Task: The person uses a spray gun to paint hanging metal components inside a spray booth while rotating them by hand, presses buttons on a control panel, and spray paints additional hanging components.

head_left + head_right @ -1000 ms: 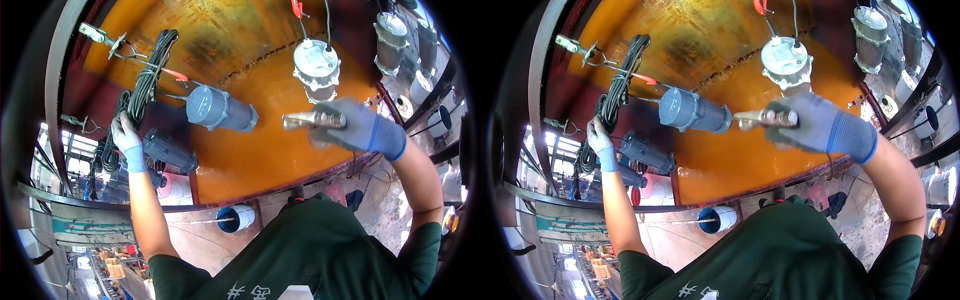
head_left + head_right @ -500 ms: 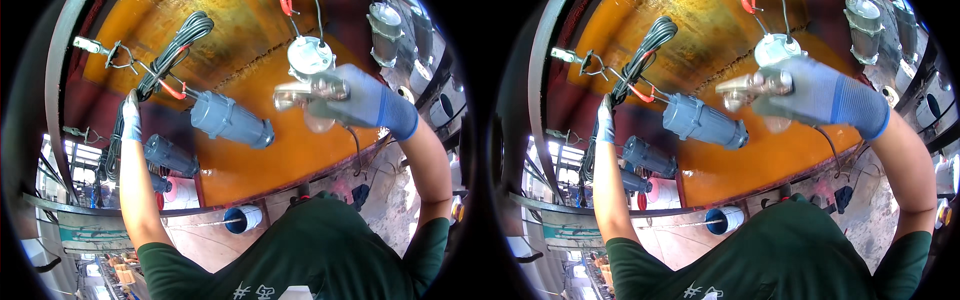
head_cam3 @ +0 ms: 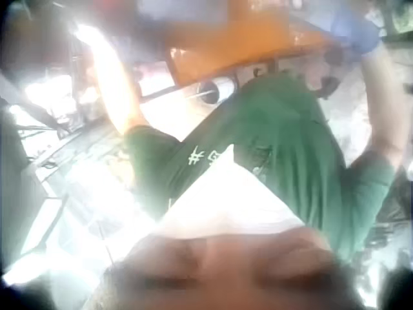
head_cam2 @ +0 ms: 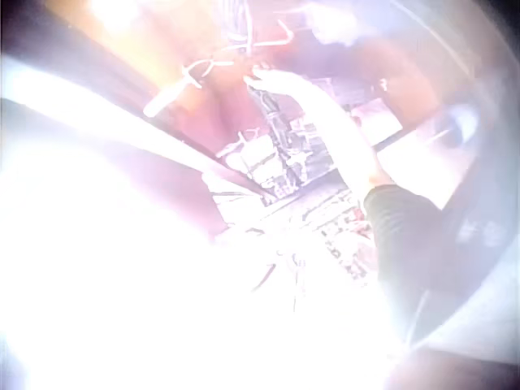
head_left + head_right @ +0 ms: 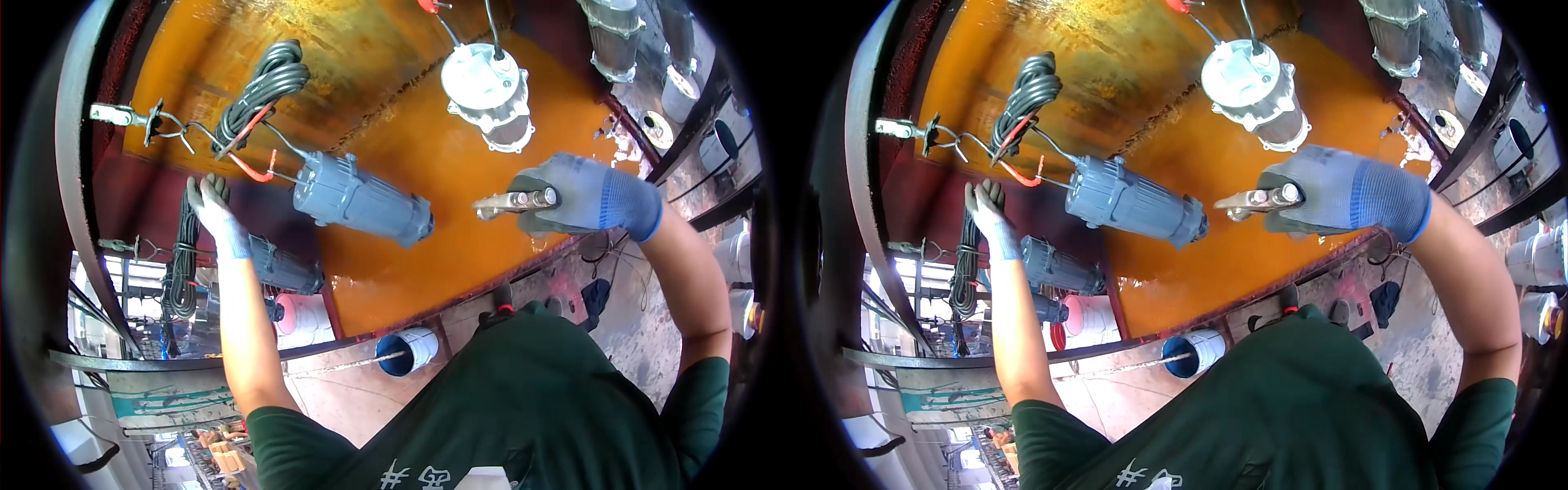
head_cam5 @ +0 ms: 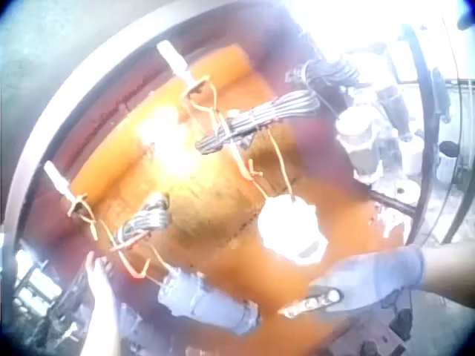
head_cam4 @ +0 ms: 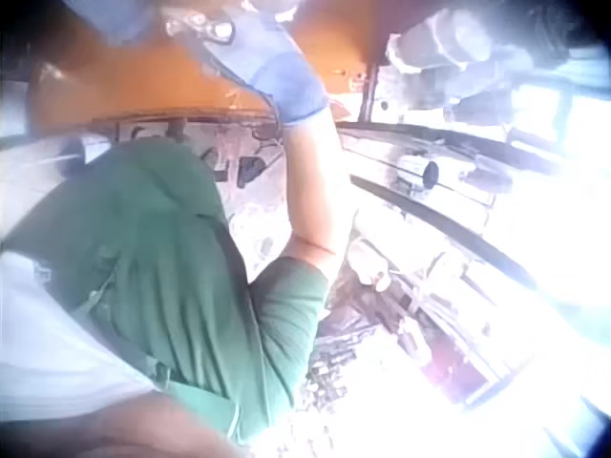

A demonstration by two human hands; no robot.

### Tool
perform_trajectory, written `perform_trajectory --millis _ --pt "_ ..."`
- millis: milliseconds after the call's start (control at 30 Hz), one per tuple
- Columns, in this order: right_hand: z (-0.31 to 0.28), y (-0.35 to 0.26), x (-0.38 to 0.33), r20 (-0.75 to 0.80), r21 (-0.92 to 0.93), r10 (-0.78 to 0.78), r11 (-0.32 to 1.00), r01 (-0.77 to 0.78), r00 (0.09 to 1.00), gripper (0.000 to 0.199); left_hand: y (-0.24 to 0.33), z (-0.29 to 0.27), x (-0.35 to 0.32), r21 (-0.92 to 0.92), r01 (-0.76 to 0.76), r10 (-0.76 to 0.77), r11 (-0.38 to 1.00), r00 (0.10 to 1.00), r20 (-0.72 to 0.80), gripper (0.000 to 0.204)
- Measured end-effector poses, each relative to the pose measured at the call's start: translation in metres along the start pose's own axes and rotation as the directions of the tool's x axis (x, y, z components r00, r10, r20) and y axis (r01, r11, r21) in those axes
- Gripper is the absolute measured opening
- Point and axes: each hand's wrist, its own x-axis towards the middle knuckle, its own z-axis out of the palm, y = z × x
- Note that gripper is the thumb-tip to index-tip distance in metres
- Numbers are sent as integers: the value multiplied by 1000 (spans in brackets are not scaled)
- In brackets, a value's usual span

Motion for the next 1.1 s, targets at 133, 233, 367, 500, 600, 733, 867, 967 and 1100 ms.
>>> perform_trajectory --millis 133,233,367,500,600,733,867,967,1100 --pt "24 22 2 -109 117 110 988 -97 988 24 29 18 -46 -7 -238 237 971 968 -82 35" --pt "19 5 15 -201 292 137 954 -74 970 25 66 35 -69 25 -409 409 912 912 -18 31" --pt "8 18 49 -481 378 -11 900 219 877 33 121 79 -92 213 -685 599 697 719 352 45" --pt "-21 26 86 -559 228 -143 920 318 817 30 130 102 -88 179 -735 498 654 597 630 55" --pt "-28 -9 83 -578 236 -8 955 177 816 33 118 102 -92 161 -567 345 808 675 652 54" --pt "-14 1 75 -461 134 -182 953 271 869 36 108 87 -88 147 -555 374 819 710 597 45" --pt "15 11 48 -101 227 -71 970 92 992 29 105 69 -107 72 -509 425 858 780 459 42" --pt "76 63 27 -342 120 -121 978 172 932 22 104 69 -111 3 -511 467 860 789 399 45" --pt "136 96 10 -255 399 164 916 -50 953 26 114 77 -121 31 -507 462 861 808 365 50"
